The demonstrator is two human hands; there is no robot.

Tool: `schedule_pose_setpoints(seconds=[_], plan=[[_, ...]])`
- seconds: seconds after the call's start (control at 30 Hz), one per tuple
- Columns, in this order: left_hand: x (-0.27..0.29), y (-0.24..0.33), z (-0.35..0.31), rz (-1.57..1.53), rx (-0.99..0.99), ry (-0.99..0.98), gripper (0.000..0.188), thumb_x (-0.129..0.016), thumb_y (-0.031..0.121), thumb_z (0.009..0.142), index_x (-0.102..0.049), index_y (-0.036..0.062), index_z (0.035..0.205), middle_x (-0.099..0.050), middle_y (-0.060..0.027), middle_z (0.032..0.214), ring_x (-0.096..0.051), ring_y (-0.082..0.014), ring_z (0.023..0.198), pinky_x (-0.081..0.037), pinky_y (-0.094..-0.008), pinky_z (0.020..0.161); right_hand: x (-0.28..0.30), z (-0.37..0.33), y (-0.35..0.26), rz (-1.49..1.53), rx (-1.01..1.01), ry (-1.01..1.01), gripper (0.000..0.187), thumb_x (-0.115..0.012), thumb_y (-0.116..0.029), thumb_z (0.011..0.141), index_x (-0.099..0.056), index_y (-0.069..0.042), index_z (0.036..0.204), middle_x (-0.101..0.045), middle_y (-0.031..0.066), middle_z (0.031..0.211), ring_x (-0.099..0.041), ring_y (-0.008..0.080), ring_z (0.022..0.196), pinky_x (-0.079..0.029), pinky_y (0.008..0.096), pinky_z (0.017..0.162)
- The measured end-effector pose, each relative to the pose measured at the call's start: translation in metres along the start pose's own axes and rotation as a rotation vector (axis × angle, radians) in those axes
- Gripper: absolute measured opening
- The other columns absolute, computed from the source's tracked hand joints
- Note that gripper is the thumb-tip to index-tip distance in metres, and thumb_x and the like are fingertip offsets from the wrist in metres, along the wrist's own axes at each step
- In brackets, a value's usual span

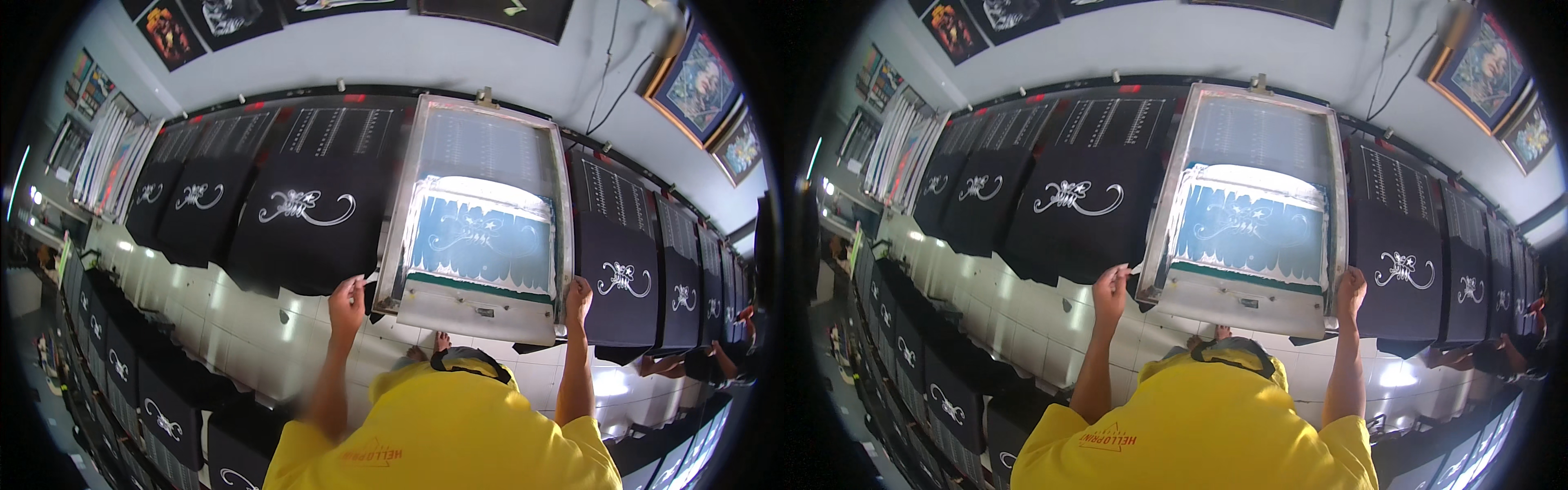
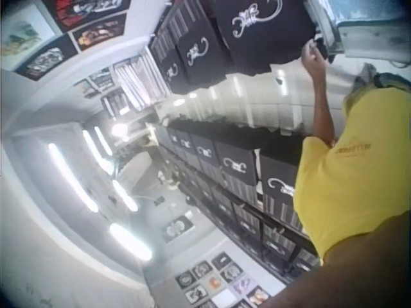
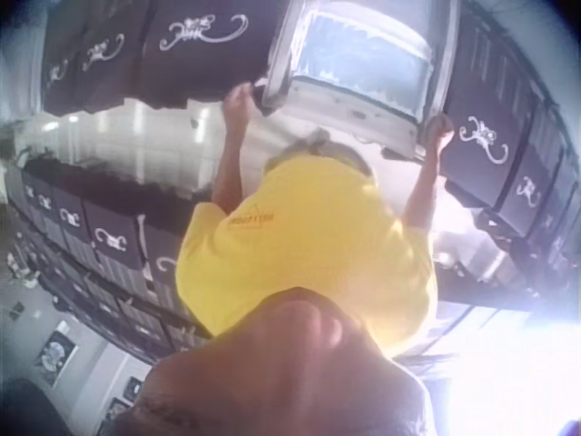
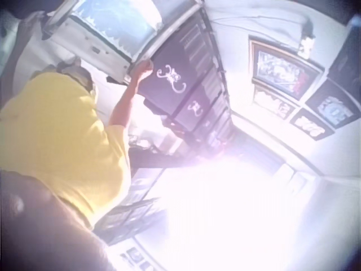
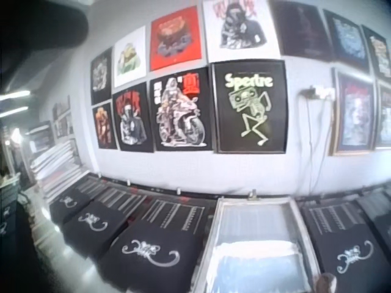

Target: The person performs screen printing on black shirts by lowering a mesh screen, using a squeegee to apply white ink, and then moving to the next shirt in the row.

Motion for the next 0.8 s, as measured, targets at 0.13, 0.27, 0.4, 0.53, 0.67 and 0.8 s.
schedule_pose_setpoints(seconds=[0.13, 0.27, 0.4, 0.53, 0.67, 0.8], plan=[[-0.039, 0.007, 0.029, 0.277, -0.178, -0.163, 0.022, -0.058, 0.015, 0.092, -0.066, -0.0043, 0.1, -0.066, -0.0237, 0.09, -0.065, -0.0389, 0.077, -0.052, -0.0405, 0.066, 0.003, -0.006, -0.026, 0.128, -0.081, -0.115, 0.029, -0.056, -0.018, 0.085, -0.069, -0.004, 0.106, -0.066, 0.0115, 0.079, -0.06, 0.0192, 0.072, -0.047, 0.0333, 0.068], [-0.052, 0.005, 0.038, 0.351, -0.132, -0.193, 0.021, -0.059, 0.015, 0.09, -0.066, -0.004, 0.091, -0.064, -0.0225, 0.083, -0.063, -0.0397, 0.072, -0.05, -0.0423, 0.064, 0.009, -0.018, -0.026, 0.124, -0.096, -0.133, 0.03, -0.056, -0.018, 0.088, -0.067, -0.003, 0.111, -0.066, 0.0105, 0.078, -0.06, 0.018, 0.073, -0.047, 0.0322, 0.069], [-0.057, 0.0, 0.043, 0.303, -0.047, -0.168, 0.021, -0.061, 0.016, 0.09, -0.066, -0.0034, 0.086, -0.063, -0.0204, 0.074, -0.062, -0.0354, 0.066, -0.048, -0.0401, 0.059, 0.009, -0.018, -0.014, 0.179, -0.083, -0.051, 0.028, -0.057, -0.016, 0.087, -0.068, 0.001, 0.105, -0.065, 0.0098, 0.075, -0.059, 0.016, 0.068, -0.046, 0.03, 0.065], [-0.056, -0.005, 0.045, 0.351, -0.09, -0.148, 0.019, -0.062, 0.015, 0.089, -0.067, -0.0028, 0.085, -0.062, -0.0197, 0.069, -0.062, -0.0332, 0.06, -0.046, -0.0384, 0.055, 0.015, -0.016, -0.033, 0.19, -0.095, -0.016, 0.027, -0.056, -0.013, 0.085, -0.07, 0.002, 0.103, -0.066, 0.011, 0.072, -0.058, 0.0163, 0.063, -0.046, 0.0312, 0.062], [-0.055, 0.008, 0.047, 0.351, -0.117, -0.149, 0.018, -0.063, 0.014, 0.088, -0.067, -0.0025, 0.082, -0.06, -0.0197, 0.065, -0.06, -0.0319, 0.057, -0.044, -0.0366, 0.052, 0.018, -0.013, -0.031, 0.133, -0.046, 0.02, 0.028, -0.056, -0.013, 0.085, -0.07, 0.002, 0.105, -0.067, 0.0141, 0.074, -0.06, 0.0174, 0.064, -0.047, 0.0321, 0.063], [-0.054, 0.001, 0.044, 0.339, -0.077, -0.147, 0.02, -0.063, 0.015, 0.089, -0.064, -0.0035, 0.08, -0.056, -0.0183, 0.061, -0.054, -0.0234, 0.052, -0.041, -0.0333, 0.052, 0.015, -0.02, -0.039, 0.086, -0.157, -0.04, 0.028, -0.056, -0.013, 0.085, -0.069, 0.003, 0.103, -0.069, 0.0178, 0.079, -0.066, 0.0209, 0.071, -0.049, 0.0326, 0.069]])
Point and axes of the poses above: each hand's wrist, its own z-axis towards the middle knuckle, its own x-axis out of the back of the hand, y = z × x, the point moved 7 cm from there along z, towards the middle knuckle
